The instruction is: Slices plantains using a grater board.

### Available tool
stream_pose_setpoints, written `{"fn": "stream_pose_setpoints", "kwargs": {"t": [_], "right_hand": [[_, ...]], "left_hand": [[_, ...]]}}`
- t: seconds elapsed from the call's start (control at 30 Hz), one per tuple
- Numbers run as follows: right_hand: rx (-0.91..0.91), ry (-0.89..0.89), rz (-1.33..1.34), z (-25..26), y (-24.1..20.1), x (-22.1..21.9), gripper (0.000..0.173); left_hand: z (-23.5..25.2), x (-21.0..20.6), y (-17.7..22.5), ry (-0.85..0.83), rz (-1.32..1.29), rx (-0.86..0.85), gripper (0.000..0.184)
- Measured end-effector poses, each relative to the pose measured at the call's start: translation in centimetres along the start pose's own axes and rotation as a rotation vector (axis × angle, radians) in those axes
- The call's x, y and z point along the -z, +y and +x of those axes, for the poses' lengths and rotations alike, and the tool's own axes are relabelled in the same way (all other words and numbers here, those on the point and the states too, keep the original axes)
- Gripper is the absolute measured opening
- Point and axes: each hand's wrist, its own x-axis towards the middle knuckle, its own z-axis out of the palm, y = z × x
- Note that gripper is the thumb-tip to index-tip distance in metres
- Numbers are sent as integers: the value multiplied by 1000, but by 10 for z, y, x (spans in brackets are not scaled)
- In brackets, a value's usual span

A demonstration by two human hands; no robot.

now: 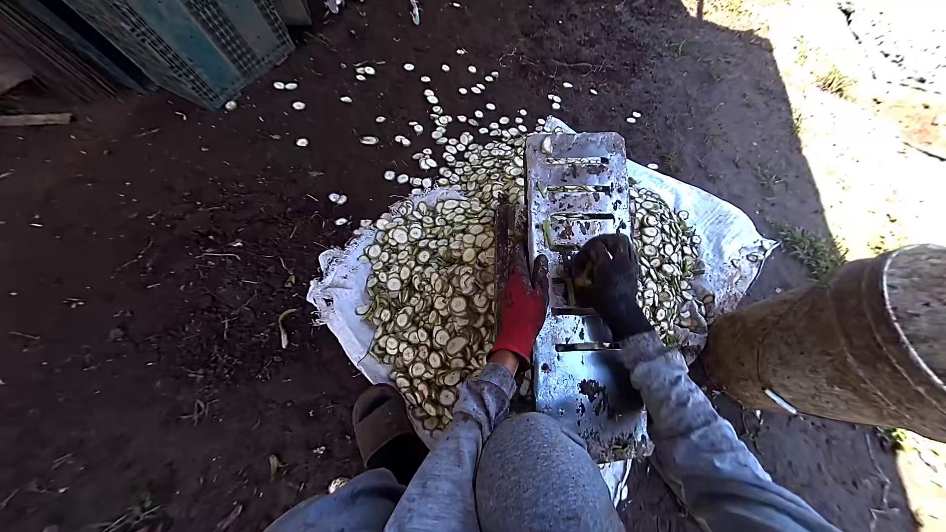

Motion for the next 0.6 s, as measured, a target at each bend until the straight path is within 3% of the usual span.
{"fn": "stream_pose_setpoints", "kwargs": {"t": [0.1,0.17,0.27,0.33,0.4,0.47,0.6], "right_hand": [[-115,-93,-120,94,28,-23,34],[-148,-65,-125,93,20,-25,32],[-127,-20,-44,-9,-18,1,32],[-85,72,-36,-100,-48,20,21],[-62,101,-28,-144,-66,32,19],[-66,162,20,-120,-55,24,22],[-170,67,17,27,9,-15,33]], "left_hand": [[-1,4,5,-29,-25,32,63],[-2,7,3,-37,-27,38,64],[-2,4,2,-26,-35,27,66],[-1,1,2,-6,-35,34,65],[2,-2,1,19,-48,25,64],[2,-4,-1,31,-65,2,62],[2,0,-2,-2,-78,12,63]]}}
